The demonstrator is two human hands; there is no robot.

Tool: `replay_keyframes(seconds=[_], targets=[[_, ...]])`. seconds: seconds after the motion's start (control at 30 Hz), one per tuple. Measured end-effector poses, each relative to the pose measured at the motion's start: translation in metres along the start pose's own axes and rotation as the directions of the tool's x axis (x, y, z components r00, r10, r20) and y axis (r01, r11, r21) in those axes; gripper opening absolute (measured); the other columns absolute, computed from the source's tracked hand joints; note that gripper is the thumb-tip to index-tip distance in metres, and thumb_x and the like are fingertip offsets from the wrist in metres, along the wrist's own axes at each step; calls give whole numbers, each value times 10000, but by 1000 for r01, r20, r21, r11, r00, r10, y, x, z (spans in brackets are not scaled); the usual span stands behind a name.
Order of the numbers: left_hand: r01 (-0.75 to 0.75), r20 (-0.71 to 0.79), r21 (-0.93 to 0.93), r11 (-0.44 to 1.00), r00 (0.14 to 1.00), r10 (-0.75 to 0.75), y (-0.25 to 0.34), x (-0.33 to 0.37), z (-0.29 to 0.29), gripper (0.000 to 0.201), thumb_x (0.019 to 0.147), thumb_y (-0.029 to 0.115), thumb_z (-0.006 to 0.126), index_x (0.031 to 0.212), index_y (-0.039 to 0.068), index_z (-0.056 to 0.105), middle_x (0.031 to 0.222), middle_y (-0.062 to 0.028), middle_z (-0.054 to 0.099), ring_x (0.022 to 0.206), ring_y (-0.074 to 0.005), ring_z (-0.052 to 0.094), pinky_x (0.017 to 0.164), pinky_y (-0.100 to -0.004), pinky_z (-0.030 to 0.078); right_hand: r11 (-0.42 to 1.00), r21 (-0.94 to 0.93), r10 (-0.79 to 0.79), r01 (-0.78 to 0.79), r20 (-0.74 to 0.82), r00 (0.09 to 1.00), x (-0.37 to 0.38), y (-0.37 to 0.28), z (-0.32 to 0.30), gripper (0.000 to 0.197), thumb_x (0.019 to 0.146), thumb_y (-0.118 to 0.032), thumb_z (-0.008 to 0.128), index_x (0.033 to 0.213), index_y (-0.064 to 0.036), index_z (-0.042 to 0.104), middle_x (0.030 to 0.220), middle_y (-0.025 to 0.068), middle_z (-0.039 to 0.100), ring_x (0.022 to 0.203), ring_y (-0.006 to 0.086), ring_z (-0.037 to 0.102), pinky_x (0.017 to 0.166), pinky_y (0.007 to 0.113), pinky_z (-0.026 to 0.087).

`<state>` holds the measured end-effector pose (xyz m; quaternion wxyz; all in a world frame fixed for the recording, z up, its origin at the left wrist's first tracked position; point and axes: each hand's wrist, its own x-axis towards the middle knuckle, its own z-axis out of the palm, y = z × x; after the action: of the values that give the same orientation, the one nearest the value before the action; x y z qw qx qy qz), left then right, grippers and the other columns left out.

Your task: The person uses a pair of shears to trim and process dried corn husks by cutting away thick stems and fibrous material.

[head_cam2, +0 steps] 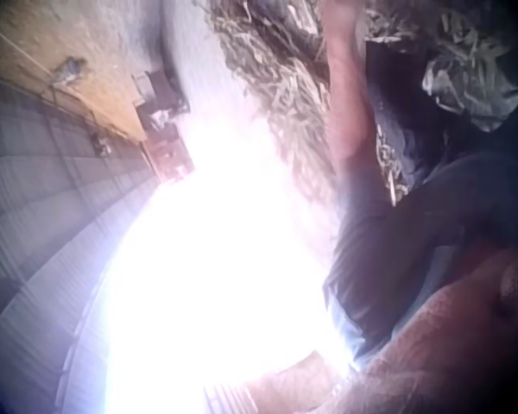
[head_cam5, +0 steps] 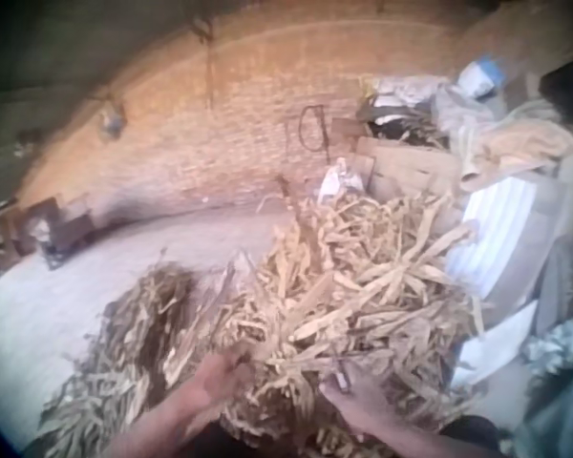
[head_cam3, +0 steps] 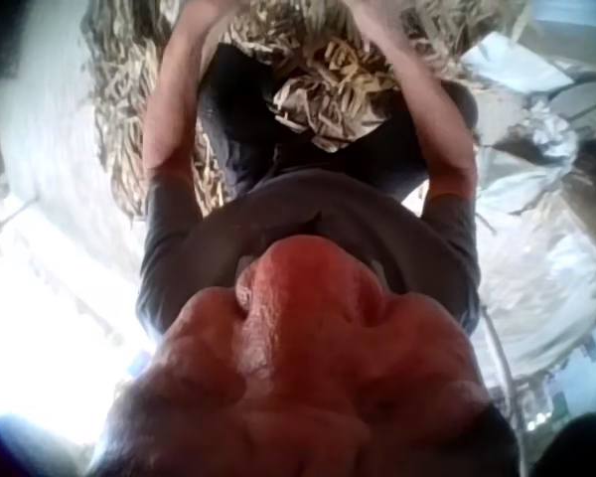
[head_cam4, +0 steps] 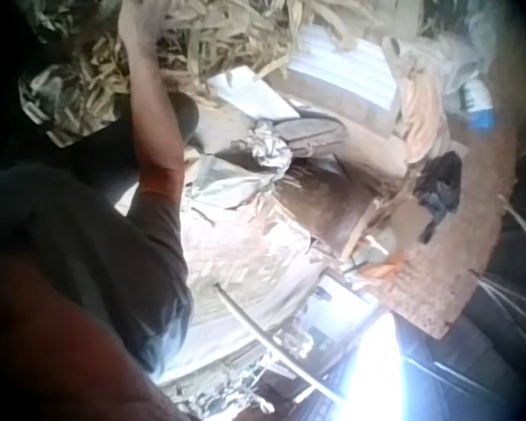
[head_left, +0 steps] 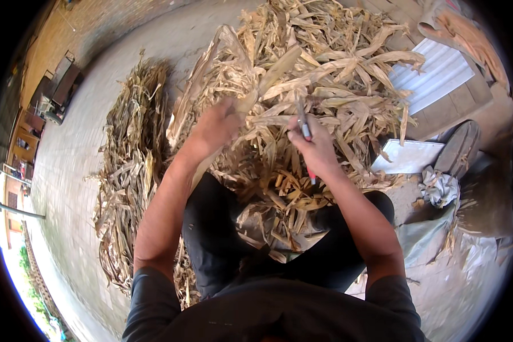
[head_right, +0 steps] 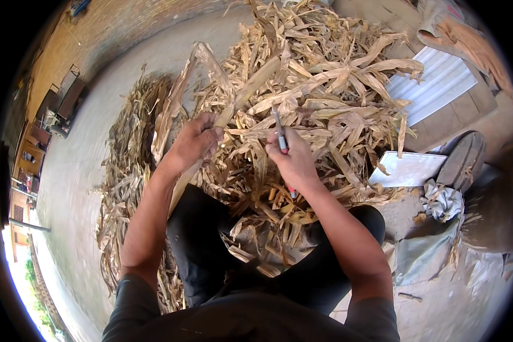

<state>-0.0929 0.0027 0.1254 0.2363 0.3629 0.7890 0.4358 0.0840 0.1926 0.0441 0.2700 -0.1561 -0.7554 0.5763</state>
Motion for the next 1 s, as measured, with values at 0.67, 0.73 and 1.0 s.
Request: replay_keyframes(seconds=[0.67, 0.73, 1.0], targets=[[123, 90, -344, 931, 991, -98, -34, -11, 50, 185, 1015, 101, 646, 1157, -5, 592, 918, -67, 673, 718, -124, 645, 622, -271, 540, 989, -150, 42, 4, 298, 954, -18, 8, 33, 238, 883, -218, 722, 1007, -32, 641, 854, 139, 689, 800, 307, 681, 761, 417, 523], [135, 94, -360, 923, 990, -108, -34, -12, 53, 204, 1014, 120, 660, 1163, -4, 594, 931, -73, 680, 721, -125, 645, 620, -270, 540, 983, -182, 57, -2, 293, 954, -18, 10, 35, 235, 885, -229, 719, 1000, -38, 644, 860, 137, 693, 814, 306, 686, 764, 417, 524], [190, 170, -327, 926, 976, -140, -22, -11, 51, 261, 1001, 226, 695, 1096, -5, 618, 795, -35, 661, 707, -110, 620, 575, -266, 510, 983, -183, 68, -6, 336, 939, -21, 8, 37, 172, 907, -137, 717, 987, -3, 644, 844, 77, 637, 779, 180, 591, 751, 342, 491]])
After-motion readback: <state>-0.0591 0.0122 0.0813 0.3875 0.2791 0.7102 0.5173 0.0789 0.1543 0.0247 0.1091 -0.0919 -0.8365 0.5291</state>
